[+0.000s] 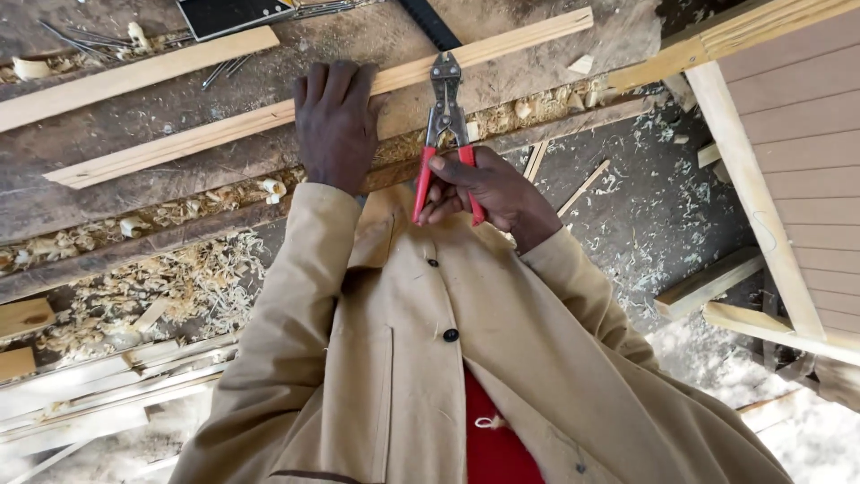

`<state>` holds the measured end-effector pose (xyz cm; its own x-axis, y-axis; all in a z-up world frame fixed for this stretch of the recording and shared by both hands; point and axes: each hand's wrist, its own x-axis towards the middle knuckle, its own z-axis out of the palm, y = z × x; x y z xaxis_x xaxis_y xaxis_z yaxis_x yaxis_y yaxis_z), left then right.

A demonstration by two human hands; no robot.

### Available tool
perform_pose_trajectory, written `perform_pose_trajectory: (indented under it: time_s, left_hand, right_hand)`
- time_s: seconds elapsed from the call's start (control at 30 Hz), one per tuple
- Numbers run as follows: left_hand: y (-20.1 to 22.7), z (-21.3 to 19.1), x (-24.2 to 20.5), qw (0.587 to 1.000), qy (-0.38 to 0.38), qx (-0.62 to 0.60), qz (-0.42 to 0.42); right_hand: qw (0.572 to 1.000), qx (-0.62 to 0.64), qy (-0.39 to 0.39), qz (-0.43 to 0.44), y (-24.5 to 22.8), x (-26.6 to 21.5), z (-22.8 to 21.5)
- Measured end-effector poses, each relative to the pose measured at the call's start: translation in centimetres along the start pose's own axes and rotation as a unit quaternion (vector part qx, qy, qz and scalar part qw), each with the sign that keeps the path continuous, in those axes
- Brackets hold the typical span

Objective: Measuring, cutting, and nailing small wooden strips to repair or build a structure.

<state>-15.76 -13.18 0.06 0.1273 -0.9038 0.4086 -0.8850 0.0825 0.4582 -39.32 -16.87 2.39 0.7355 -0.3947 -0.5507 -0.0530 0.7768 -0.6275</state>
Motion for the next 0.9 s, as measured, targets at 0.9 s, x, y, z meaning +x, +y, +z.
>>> perform_pose_trajectory:
  time_s: [0.9]
  left_hand:
    - [-0.3,0.4,0.1,1.000,0.023,0.003,0.003]
  right_hand:
    - [0.999,0.027,-0.045,-0.010,-1.0,-0.2,0.6]
